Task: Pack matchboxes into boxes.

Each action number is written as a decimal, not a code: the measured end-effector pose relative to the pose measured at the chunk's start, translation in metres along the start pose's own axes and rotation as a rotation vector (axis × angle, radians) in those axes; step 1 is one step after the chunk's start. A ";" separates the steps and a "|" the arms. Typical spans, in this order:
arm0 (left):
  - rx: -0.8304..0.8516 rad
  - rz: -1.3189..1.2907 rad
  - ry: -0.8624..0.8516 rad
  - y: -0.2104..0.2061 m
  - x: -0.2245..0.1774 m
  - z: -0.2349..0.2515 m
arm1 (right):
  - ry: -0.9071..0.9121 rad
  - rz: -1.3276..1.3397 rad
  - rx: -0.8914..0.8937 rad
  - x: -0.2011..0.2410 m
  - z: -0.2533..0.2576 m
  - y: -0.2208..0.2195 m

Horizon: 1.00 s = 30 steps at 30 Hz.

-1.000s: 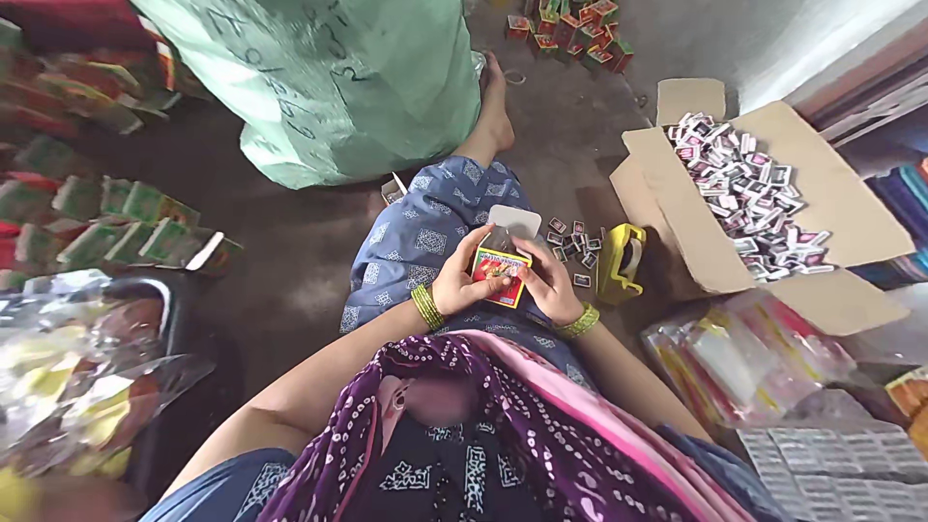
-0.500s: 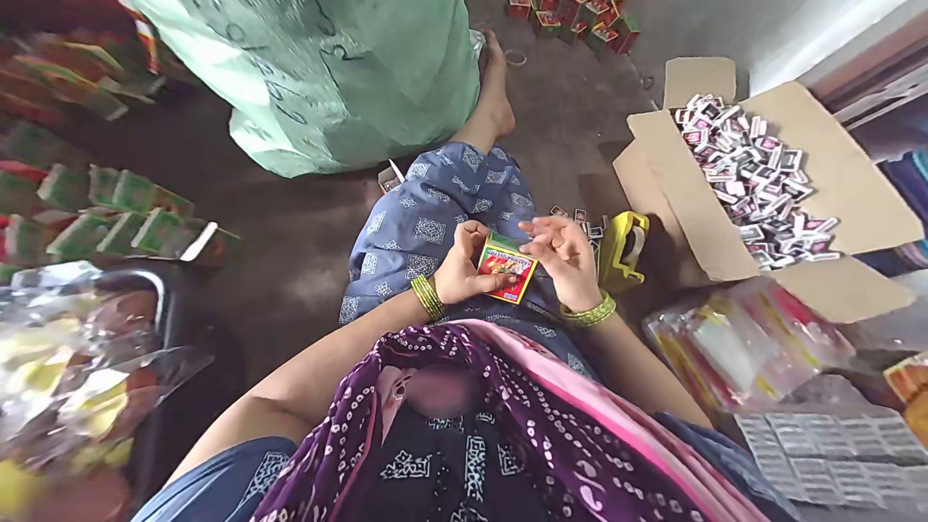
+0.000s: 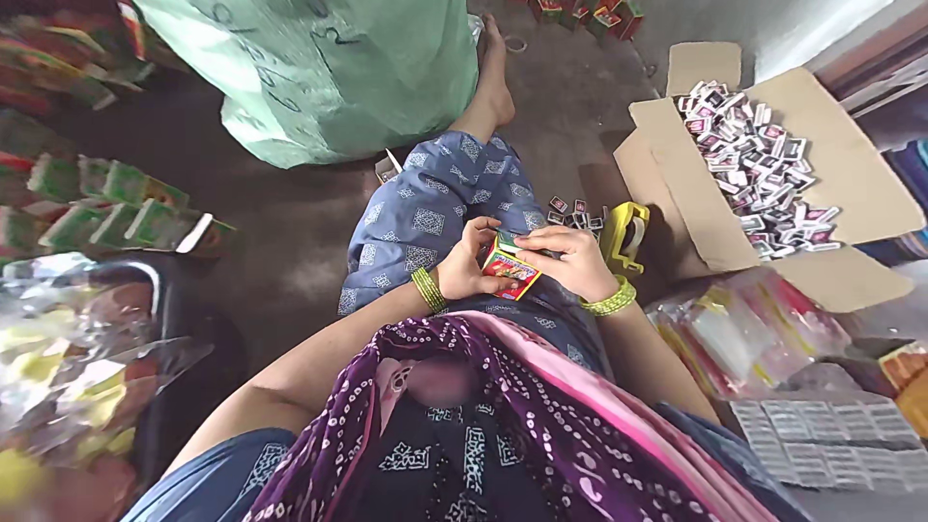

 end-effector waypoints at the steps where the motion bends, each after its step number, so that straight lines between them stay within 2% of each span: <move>1: 0.002 0.008 0.001 0.000 0.000 -0.001 | 0.006 0.016 0.015 0.001 -0.001 -0.002; 8: 0.003 0.013 0.015 -0.001 0.005 0.000 | 0.100 -0.101 0.137 0.010 -0.008 -0.017; 12: -0.064 -0.001 0.118 0.007 0.018 0.000 | 0.161 -0.251 0.009 0.006 -0.025 -0.021; 14: -0.077 0.006 0.170 0.008 0.023 0.000 | 0.116 -0.250 -0.030 -0.004 -0.035 -0.025; 18: 0.008 0.065 0.135 -0.002 0.014 0.000 | -0.104 0.006 -0.029 -0.027 -0.046 -0.012; 20: -0.014 0.029 0.168 0.001 0.015 0.001 | -0.227 0.031 -0.109 -0.042 -0.049 0.016; 22: -0.073 0.017 0.224 0.008 0.018 -0.001 | -0.368 -0.067 -0.316 -0.068 -0.062 0.068; 25: -0.111 0.067 0.258 0.014 0.019 -0.002 | -0.657 -0.374 -0.593 -0.121 -0.109 0.163; 27: -0.121 0.115 0.221 0.016 0.018 0.000 | -0.873 -0.550 -0.603 -0.151 -0.142 0.207; 30: -0.130 0.162 0.168 0.017 0.019 0.003 | -1.110 -0.605 -0.426 -0.195 -0.181 0.223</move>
Point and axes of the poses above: each hand's wrist, its own z-axis towards the middle knuckle, its own y-axis out of the back of the hand, x = y × z, the point moved 10 cm from there along z, towards the middle knuckle, and after that the axes turned 8 degrees about -x, right-handed, at the moved point
